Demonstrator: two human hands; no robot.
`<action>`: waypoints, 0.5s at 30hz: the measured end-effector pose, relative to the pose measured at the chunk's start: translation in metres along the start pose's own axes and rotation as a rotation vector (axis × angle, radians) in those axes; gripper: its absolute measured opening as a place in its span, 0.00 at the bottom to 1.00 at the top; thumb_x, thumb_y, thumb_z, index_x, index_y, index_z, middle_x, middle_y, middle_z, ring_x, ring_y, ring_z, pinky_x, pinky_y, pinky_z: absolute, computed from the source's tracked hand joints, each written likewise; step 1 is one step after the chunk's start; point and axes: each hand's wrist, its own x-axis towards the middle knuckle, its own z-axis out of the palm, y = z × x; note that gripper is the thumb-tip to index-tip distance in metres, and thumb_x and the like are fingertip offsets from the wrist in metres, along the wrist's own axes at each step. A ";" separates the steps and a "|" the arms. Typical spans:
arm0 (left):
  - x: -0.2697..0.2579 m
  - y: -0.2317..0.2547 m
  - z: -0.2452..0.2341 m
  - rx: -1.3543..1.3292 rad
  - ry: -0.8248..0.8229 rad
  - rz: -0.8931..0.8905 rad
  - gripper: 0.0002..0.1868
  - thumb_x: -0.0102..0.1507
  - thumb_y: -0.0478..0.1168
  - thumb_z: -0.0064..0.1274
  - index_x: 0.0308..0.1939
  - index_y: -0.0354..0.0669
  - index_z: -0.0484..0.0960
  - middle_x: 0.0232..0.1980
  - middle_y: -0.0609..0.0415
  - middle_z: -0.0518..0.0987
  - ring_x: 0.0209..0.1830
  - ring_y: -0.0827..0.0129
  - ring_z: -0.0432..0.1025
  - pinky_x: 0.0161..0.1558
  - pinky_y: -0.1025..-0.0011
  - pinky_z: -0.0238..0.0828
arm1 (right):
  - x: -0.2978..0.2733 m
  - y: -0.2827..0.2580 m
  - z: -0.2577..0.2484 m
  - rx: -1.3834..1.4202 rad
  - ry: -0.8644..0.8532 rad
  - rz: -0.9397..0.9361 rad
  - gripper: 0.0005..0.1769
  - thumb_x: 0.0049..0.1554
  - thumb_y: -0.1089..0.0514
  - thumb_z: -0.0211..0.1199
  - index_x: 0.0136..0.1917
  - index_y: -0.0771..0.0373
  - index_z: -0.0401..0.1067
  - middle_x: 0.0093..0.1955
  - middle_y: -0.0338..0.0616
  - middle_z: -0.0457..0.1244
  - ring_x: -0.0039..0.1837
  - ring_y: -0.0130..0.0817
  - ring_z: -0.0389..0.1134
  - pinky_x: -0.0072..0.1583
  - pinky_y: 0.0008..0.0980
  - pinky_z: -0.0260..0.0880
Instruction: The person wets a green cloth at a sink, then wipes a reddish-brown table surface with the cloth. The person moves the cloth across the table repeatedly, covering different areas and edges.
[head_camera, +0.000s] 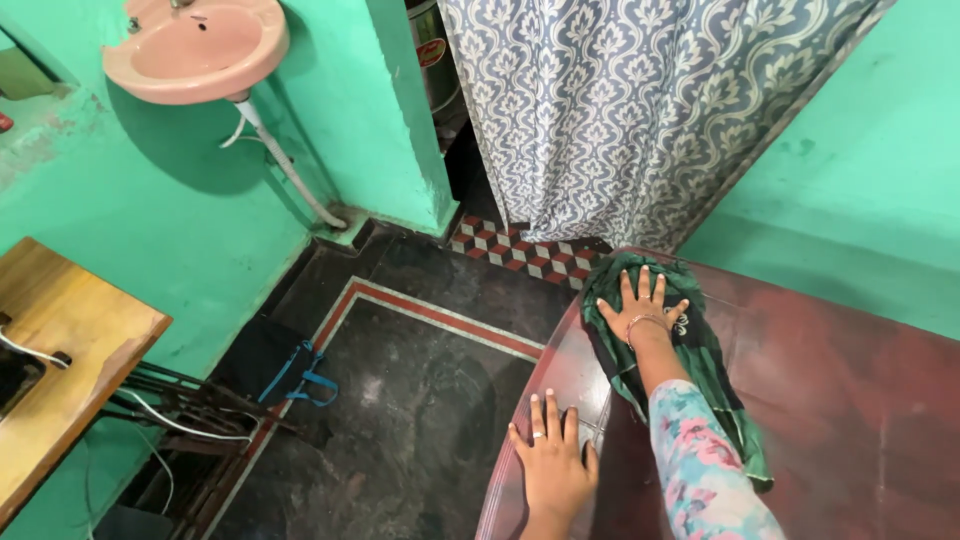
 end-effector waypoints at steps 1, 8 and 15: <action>0.001 -0.002 0.001 -0.001 0.002 0.005 0.31 0.61 0.52 0.49 0.66 0.41 0.71 0.78 0.37 0.55 0.79 0.40 0.43 0.65 0.24 0.37 | 0.000 -0.002 -0.002 0.001 0.004 0.003 0.49 0.58 0.21 0.42 0.84 0.36 0.34 0.88 0.32 0.22 0.87 0.42 0.21 0.75 0.76 0.24; 0.002 0.004 -0.008 0.013 -0.055 -0.027 0.34 0.63 0.53 0.47 0.71 0.44 0.65 0.79 0.40 0.51 0.80 0.42 0.39 0.66 0.24 0.34 | -0.037 -0.010 0.030 -0.223 0.077 -0.344 0.42 0.60 0.25 0.40 0.83 0.36 0.39 0.88 0.35 0.24 0.86 0.47 0.23 0.74 0.78 0.25; -0.001 0.006 -0.012 0.097 -0.160 -0.076 0.43 0.62 0.54 0.47 0.78 0.50 0.51 0.82 0.47 0.41 0.81 0.45 0.33 0.66 0.23 0.30 | -0.146 -0.045 0.038 -0.424 -0.069 -0.997 0.35 0.58 0.41 0.53 0.78 0.37 0.55 0.84 0.39 0.43 0.86 0.45 0.31 0.75 0.76 0.25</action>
